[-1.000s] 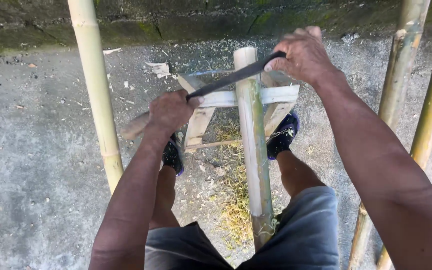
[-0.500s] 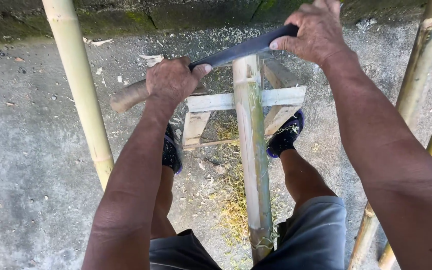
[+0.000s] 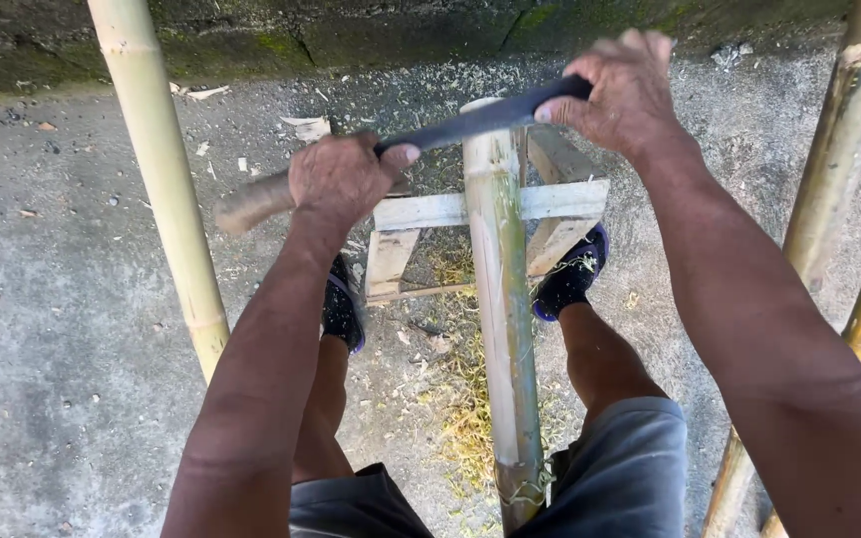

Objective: The person is using a machete to shave and shape a piece of bamboo.

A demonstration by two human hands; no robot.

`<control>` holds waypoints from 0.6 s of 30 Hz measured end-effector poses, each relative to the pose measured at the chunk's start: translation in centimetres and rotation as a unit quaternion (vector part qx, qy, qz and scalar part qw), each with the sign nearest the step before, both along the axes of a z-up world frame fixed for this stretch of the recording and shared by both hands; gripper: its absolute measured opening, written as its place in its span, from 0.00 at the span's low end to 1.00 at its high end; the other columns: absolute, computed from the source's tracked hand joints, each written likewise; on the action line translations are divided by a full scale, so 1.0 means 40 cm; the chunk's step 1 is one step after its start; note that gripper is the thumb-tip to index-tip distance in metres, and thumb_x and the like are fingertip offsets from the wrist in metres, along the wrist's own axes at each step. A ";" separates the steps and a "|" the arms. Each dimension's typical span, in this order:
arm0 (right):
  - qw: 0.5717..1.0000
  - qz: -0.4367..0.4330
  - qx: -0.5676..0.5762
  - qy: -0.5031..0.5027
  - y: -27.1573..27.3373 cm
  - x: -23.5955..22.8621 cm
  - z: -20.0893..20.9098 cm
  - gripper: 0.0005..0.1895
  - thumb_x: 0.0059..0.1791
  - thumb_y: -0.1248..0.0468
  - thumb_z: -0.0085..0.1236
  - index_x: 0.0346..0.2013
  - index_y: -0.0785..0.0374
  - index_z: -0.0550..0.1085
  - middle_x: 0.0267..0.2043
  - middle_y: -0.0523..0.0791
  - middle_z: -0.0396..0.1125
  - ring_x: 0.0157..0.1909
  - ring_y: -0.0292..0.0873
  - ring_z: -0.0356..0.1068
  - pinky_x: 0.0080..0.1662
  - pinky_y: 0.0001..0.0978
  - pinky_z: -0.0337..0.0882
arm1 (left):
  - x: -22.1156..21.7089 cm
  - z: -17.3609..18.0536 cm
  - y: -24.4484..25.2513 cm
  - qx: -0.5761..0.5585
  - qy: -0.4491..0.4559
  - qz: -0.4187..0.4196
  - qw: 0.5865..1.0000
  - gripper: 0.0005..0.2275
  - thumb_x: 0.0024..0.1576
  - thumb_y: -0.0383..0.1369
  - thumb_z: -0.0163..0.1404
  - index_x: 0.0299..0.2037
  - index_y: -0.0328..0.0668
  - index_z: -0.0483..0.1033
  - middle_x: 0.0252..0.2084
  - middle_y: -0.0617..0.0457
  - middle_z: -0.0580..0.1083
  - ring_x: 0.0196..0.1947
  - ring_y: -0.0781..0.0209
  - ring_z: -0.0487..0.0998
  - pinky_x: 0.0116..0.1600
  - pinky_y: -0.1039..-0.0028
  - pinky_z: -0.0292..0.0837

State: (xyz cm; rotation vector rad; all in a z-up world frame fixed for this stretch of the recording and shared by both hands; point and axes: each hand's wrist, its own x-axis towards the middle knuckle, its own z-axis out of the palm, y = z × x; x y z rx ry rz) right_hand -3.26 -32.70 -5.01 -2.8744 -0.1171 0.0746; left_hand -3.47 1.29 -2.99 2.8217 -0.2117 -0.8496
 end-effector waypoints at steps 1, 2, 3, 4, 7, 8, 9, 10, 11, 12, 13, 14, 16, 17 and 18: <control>1.000 0.000 0.001 0.001 -0.012 0.009 -0.013 0.22 0.37 0.39 0.69 0.36 0.47 0.84 0.39 0.40 0.71 0.53 0.50 0.57 0.60 0.46 0.52 | 0.010 -0.008 -0.001 0.001 0.001 0.000 1.000 0.33 0.59 0.69 0.33 0.44 0.50 0.79 0.30 0.51 0.77 0.34 0.57 0.82 0.45 0.57 0.78; 0.999 0.017 0.020 -0.031 -0.024 0.016 -0.025 0.23 0.39 0.37 0.68 0.37 0.48 0.83 0.39 0.40 0.71 0.55 0.50 0.57 0.62 0.45 0.53 | 0.018 -0.016 -0.002 -0.012 -0.029 -0.003 0.999 0.33 0.60 0.68 0.34 0.43 0.49 0.80 0.28 0.52 0.77 0.33 0.58 0.81 0.47 0.57 0.76; 0.997 0.033 0.038 -0.065 -0.038 0.025 -0.037 0.25 0.42 0.35 0.67 0.38 0.50 0.82 0.40 0.39 0.70 0.57 0.49 0.58 0.64 0.44 0.54 | 0.029 -0.025 -0.004 -0.027 -0.061 -0.006 0.998 0.32 0.61 0.67 0.35 0.43 0.49 0.81 0.25 0.54 0.77 0.33 0.58 0.80 0.49 0.56 0.73; 0.997 0.033 0.037 -0.066 -0.043 0.013 -0.041 0.25 0.42 0.35 0.67 0.38 0.50 0.82 0.40 0.39 0.70 0.57 0.49 0.58 0.64 0.44 0.54 | 0.016 -0.020 -0.004 -0.027 -0.061 -0.006 0.998 0.32 0.61 0.67 0.35 0.43 0.49 0.81 0.25 0.54 0.77 0.33 0.58 0.80 0.49 0.56 0.73; 0.996 0.059 0.021 -0.065 -0.031 -0.033 -0.034 0.25 0.45 0.34 0.67 0.40 0.50 0.82 0.39 0.41 0.69 0.55 0.48 0.58 0.66 0.47 0.52 | -0.024 -0.018 0.005 -0.015 -0.034 -0.007 0.999 0.32 0.57 0.68 0.35 0.42 0.53 0.82 0.27 0.55 0.77 0.34 0.61 0.80 0.49 0.57 0.73; 0.999 0.038 0.020 -0.030 -0.013 -0.052 -0.017 0.25 0.44 0.35 0.67 0.39 0.49 0.83 0.38 0.41 0.69 0.54 0.49 0.58 0.64 0.47 0.52 | -0.039 -0.028 0.009 -0.003 -0.036 -0.021 0.999 0.32 0.58 0.68 0.34 0.43 0.52 0.82 0.28 0.53 0.77 0.35 0.60 0.79 0.50 0.56 0.72; 1.000 0.016 0.016 0.001 -0.002 -0.064 0.006 0.24 0.43 0.35 0.66 0.39 0.47 0.83 0.37 0.42 0.69 0.52 0.50 0.58 0.62 0.47 0.53 | -0.043 -0.036 0.008 0.006 -0.040 -0.036 0.999 0.33 0.60 0.69 0.33 0.44 0.52 0.82 0.28 0.51 0.77 0.36 0.58 0.79 0.50 0.54 0.71; 1.000 0.013 0.014 0.000 -0.011 -0.077 -0.007 0.24 0.43 0.35 0.66 0.39 0.47 0.83 0.37 0.42 0.69 0.52 0.50 0.58 0.62 0.47 0.53 | -0.044 -0.021 0.005 0.004 -0.041 -0.039 0.998 0.33 0.60 0.69 0.33 0.44 0.52 0.82 0.28 0.51 0.77 0.36 0.58 0.79 0.50 0.54 0.71; 0.999 0.028 0.005 -0.026 -0.017 -0.088 -0.024 0.24 0.43 0.35 0.67 0.38 0.48 0.82 0.39 0.41 0.70 0.53 0.49 0.58 0.63 0.47 0.52 | -0.049 -0.008 0.005 0.003 -0.025 -0.028 0.999 0.33 0.59 0.69 0.33 0.44 0.52 0.82 0.29 0.51 0.78 0.38 0.59 0.79 0.53 0.54 0.69; 0.998 0.044 -0.003 -0.053 -0.023 -0.097 -0.043 0.24 0.43 0.36 0.67 0.36 0.49 0.82 0.40 0.40 0.70 0.54 0.47 0.59 0.64 0.46 0.51 | -0.052 0.003 0.005 0.002 -0.009 -0.016 1.000 0.33 0.57 0.69 0.34 0.44 0.53 0.82 0.30 0.52 0.78 0.40 0.59 0.79 0.56 0.54 0.67; 0.997 0.047 -0.001 -0.053 -0.025 -0.091 -0.045 0.24 0.43 0.36 0.67 0.36 0.49 0.82 0.40 0.40 0.70 0.54 0.47 0.59 0.64 0.46 0.51 | -0.044 0.005 0.006 0.004 -0.009 -0.013 1.000 0.33 0.57 0.69 0.34 0.44 0.53 0.82 0.30 0.52 0.78 0.40 0.59 0.79 0.56 0.54 0.67; 0.999 0.036 0.014 -0.035 -0.027 -0.083 -0.048 0.24 0.43 0.36 0.67 0.38 0.49 0.82 0.40 0.40 0.70 0.54 0.47 0.59 0.65 0.47 0.50 | -0.034 0.006 0.008 -0.001 0.005 -0.016 1.000 0.32 0.58 0.68 0.33 0.45 0.54 0.81 0.30 0.52 0.78 0.40 0.59 0.79 0.56 0.54 0.67; 0.999 0.026 0.031 -0.012 -0.033 -0.050 -0.058 0.24 0.43 0.36 0.66 0.40 0.50 0.82 0.40 0.40 0.71 0.54 0.47 0.59 0.66 0.47 0.49 | -0.008 0.003 0.002 -0.005 0.023 -0.018 1.000 0.31 0.58 0.68 0.33 0.47 0.56 0.80 0.30 0.53 0.78 0.41 0.59 0.79 0.56 0.53 0.67; 0.999 0.017 0.011 -0.026 -0.039 -0.022 -0.062 0.24 0.42 0.36 0.67 0.38 0.49 0.82 0.39 0.41 0.70 0.55 0.49 0.58 0.65 0.48 0.49 | 0.011 0.000 -0.008 -0.003 -0.001 -0.008 1.000 0.31 0.57 0.68 0.35 0.46 0.55 0.81 0.31 0.53 0.78 0.42 0.59 0.79 0.58 0.54 0.65; 0.999 0.008 -0.010 -0.040 -0.047 0.004 -0.063 0.24 0.41 0.36 0.67 0.37 0.49 0.83 0.39 0.41 0.70 0.56 0.51 0.57 0.65 0.48 0.50 | 0.028 0.000 -0.019 -0.002 -0.025 0.002 1.000 0.31 0.56 0.68 0.36 0.45 0.54 0.81 0.31 0.54 0.78 0.44 0.60 0.78 0.60 0.55 0.64</control>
